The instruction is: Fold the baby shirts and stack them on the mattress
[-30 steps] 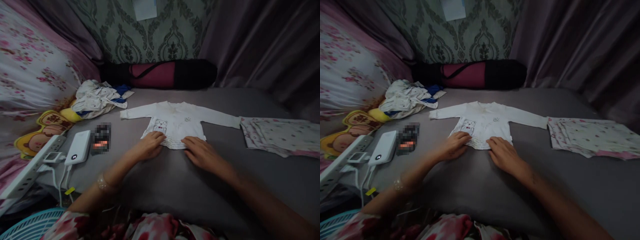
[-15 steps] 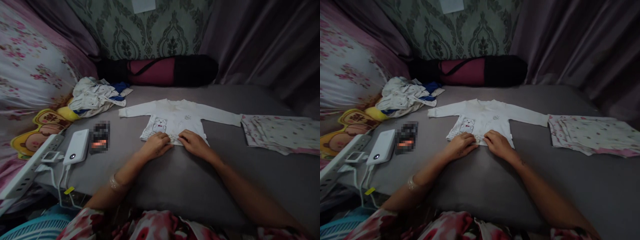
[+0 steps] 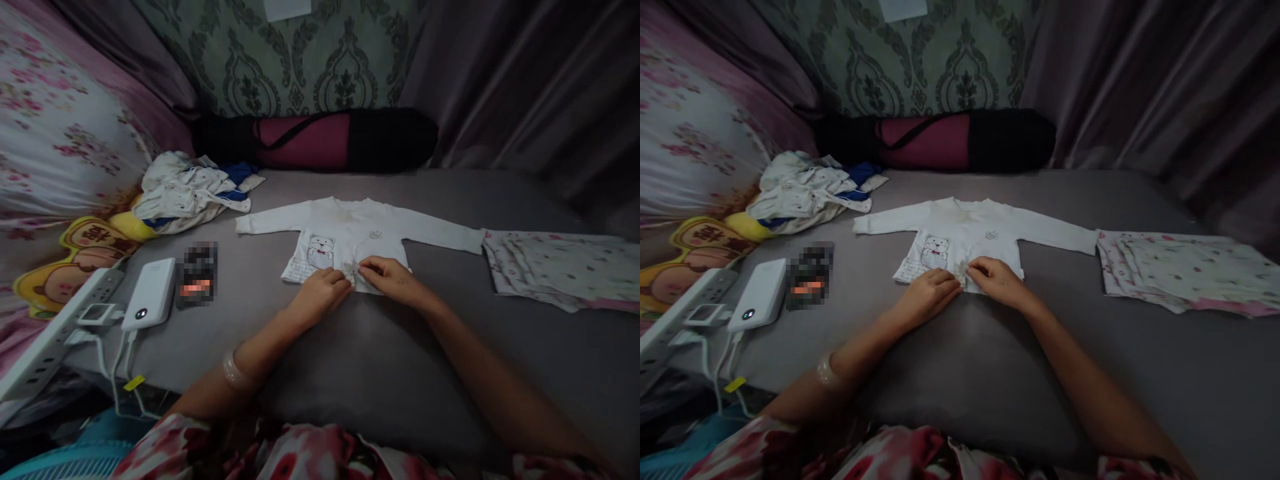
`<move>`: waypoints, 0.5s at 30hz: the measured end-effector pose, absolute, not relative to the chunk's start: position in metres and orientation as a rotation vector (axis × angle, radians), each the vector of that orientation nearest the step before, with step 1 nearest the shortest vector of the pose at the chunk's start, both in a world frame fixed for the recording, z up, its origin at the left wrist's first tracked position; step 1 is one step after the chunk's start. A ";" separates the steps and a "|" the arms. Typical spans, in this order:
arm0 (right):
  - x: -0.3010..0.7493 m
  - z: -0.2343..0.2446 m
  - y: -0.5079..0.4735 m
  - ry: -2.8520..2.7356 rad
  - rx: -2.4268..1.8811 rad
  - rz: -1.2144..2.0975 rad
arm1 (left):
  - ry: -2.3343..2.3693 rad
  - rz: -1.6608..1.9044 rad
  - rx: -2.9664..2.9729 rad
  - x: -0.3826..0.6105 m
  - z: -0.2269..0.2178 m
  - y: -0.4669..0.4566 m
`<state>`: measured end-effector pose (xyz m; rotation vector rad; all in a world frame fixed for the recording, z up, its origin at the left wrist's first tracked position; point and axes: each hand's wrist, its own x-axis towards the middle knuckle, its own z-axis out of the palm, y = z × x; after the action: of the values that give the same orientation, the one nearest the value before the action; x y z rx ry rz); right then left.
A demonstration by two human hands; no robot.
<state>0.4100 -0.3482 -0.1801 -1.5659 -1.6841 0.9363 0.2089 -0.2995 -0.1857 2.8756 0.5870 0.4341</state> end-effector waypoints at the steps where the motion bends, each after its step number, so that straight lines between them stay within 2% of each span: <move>1: 0.409 -0.179 -0.349 -1.771 -1.550 0.927 | 0.541 0.402 2.856 0.209 -0.185 -0.301; 6: 0.408 -0.176 -0.356 -2.063 -1.517 0.872 | 0.469 0.459 2.559 0.199 -0.177 -0.292; 11: 0.401 -0.168 -0.343 -2.141 -1.575 0.693 | 1.391 0.793 2.294 0.175 -0.179 -0.251; 15: 0.375 -0.171 -0.304 -2.101 -1.571 0.482 | 1.673 0.499 2.149 0.158 -0.188 -0.234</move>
<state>0.3755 -0.3044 -0.1714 -1.5707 -2.1014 0.4824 0.1584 -0.2343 -0.1882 2.1491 1.6732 0.4986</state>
